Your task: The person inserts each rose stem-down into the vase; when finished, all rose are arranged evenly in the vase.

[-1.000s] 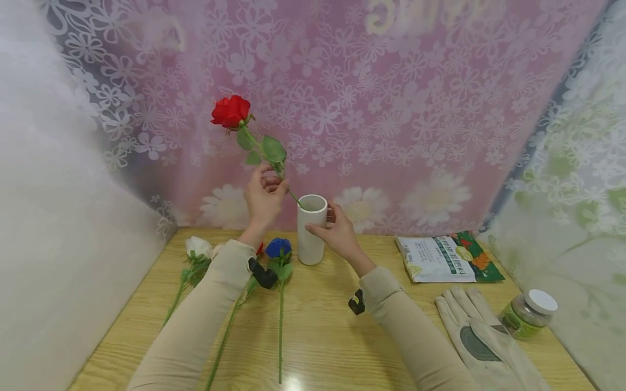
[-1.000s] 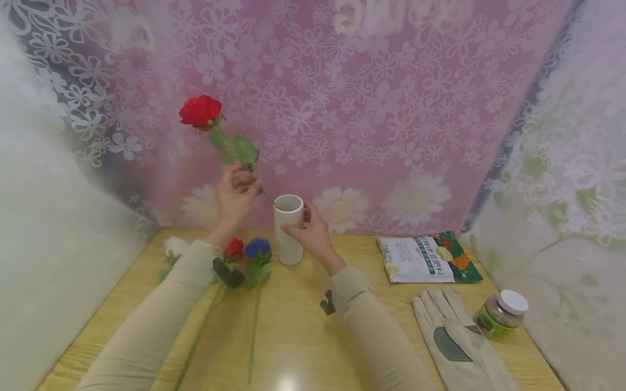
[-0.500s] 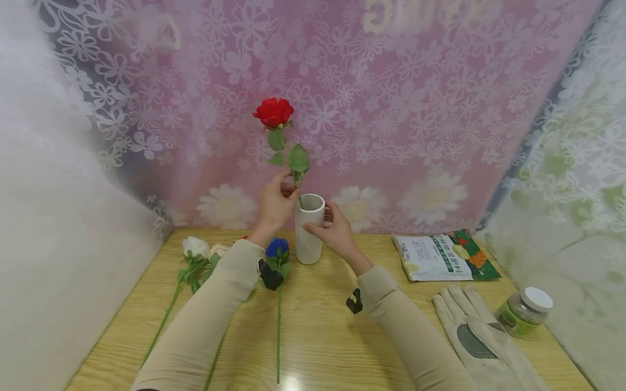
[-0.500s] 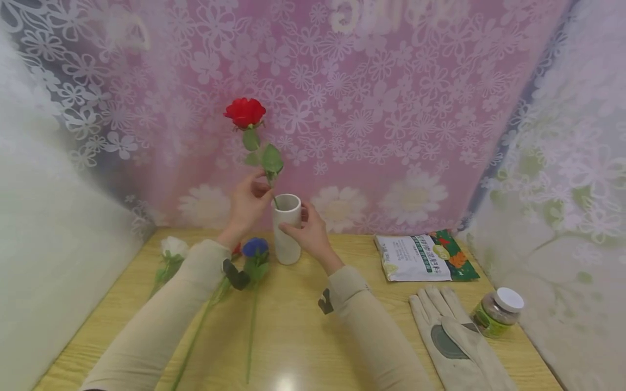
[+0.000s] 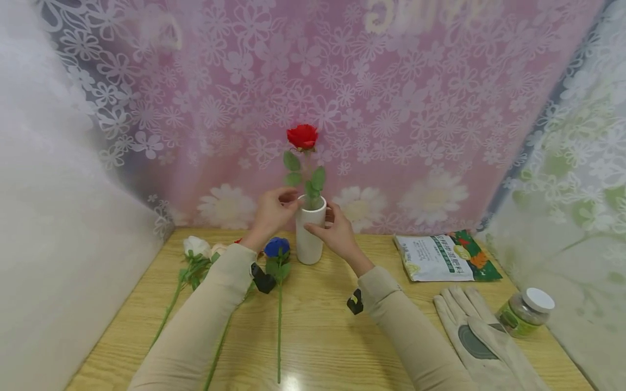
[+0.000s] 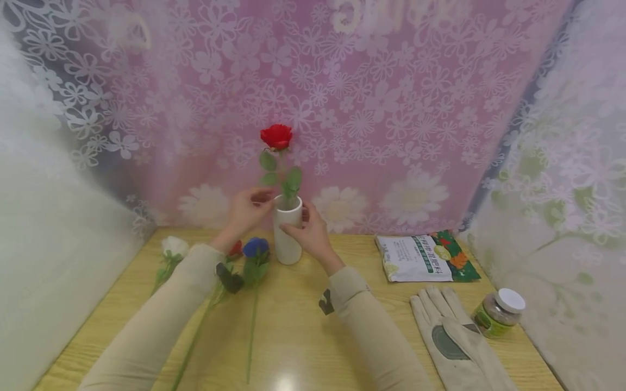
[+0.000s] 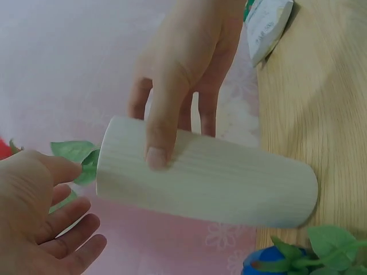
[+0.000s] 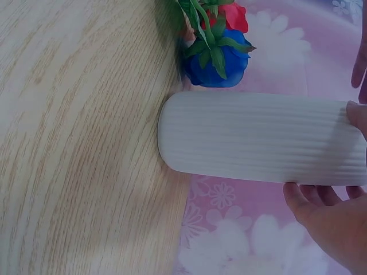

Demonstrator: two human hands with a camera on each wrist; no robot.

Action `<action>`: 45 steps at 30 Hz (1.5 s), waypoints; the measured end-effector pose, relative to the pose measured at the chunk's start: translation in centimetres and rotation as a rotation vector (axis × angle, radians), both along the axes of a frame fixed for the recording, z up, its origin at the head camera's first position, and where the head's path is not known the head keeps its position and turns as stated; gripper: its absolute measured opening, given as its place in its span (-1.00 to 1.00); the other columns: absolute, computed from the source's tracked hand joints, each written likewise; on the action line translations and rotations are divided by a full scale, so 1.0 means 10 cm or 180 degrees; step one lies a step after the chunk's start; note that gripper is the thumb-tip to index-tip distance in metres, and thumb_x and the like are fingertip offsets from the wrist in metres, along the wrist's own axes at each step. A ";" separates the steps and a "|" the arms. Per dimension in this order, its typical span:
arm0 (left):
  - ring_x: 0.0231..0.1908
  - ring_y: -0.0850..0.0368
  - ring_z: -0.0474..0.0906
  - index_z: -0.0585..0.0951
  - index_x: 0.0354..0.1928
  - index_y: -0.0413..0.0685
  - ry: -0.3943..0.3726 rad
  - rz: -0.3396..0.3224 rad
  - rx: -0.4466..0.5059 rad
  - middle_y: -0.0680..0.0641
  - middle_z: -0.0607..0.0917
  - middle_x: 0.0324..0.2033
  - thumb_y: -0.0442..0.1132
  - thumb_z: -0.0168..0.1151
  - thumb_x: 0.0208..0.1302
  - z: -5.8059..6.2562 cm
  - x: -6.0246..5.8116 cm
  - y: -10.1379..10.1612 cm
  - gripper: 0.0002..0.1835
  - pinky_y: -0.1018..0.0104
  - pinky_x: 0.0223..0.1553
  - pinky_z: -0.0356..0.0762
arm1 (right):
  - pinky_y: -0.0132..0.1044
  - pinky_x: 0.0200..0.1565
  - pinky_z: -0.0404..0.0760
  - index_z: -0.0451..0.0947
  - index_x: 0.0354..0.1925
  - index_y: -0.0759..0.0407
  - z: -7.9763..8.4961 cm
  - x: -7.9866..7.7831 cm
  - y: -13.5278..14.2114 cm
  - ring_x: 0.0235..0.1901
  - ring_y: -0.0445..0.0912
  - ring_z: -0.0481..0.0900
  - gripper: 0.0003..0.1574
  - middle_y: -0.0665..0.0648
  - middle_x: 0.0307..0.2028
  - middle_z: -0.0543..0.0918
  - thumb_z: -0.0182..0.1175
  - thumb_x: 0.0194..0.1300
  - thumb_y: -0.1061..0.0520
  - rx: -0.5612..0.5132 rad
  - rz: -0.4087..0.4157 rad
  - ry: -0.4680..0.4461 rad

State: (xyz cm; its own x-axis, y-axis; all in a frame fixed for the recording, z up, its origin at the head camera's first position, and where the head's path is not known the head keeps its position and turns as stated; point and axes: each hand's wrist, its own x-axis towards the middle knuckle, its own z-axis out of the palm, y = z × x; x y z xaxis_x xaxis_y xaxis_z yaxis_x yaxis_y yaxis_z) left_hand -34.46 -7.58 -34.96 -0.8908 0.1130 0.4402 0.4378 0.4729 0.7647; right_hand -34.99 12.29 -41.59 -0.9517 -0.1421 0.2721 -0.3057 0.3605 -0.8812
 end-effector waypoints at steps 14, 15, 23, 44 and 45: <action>-0.02 -0.20 0.78 0.73 0.17 -0.17 0.0146 0.0182 0.0409 -0.30 0.82 -0.05 -0.25 0.40 0.41 -0.19 0.08 -0.45 -0.66 -0.06 0.13 0.74 | 0.13 0.22 0.69 0.15 0.62 0.04 0.00 0.01 0.00 0.26 0.24 0.60 0.12 0.29 0.31 0.54 0.52 0.31 -0.06 -0.0071 0.0015 -0.0028; -0.01 -0.20 0.77 0.73 0.18 -0.15 0.0130 0.0208 0.0422 -0.30 0.81 -0.04 -0.25 0.40 0.41 -0.19 0.10 -0.50 -0.66 -0.07 0.14 0.74 | 0.13 0.22 0.70 0.14 0.63 0.04 0.01 0.01 0.00 0.26 0.24 0.60 0.13 0.29 0.32 0.54 0.52 0.31 -0.06 -0.0072 0.0027 -0.0033; 0.10 -0.21 0.71 0.67 0.29 -0.08 -0.0031 0.0302 0.0625 -0.30 0.76 0.06 -0.21 0.33 0.48 -0.29 0.27 -0.92 -0.61 0.19 0.15 0.72 | 0.12 0.22 0.70 0.13 0.63 0.01 0.04 0.01 0.01 0.26 0.19 0.60 0.13 0.25 0.31 0.53 0.51 0.31 -0.09 -0.0008 0.0021 -0.0074; -0.17 0.63 0.58 0.64 0.30 -0.16 -0.0178 0.0898 0.0593 -0.37 0.74 0.09 -0.19 0.34 0.49 -0.71 0.78 -1.72 -0.58 0.71 -0.16 0.60 | 0.11 0.26 0.66 0.13 0.64 0.03 0.10 -0.03 -0.01 0.28 0.14 0.54 0.15 0.21 0.35 0.49 0.50 0.31 -0.15 0.0036 0.0018 0.0001; -0.18 0.63 0.58 0.63 0.31 -0.16 -0.0189 0.0910 0.0583 -0.36 0.74 0.08 -0.19 0.34 0.49 -0.74 0.81 -1.76 -0.58 0.69 -0.18 0.61 | 0.11 0.26 0.66 0.14 0.64 0.04 0.10 -0.03 -0.01 0.28 0.15 0.54 0.15 0.22 0.35 0.49 0.50 0.31 -0.15 0.0034 0.0016 0.0007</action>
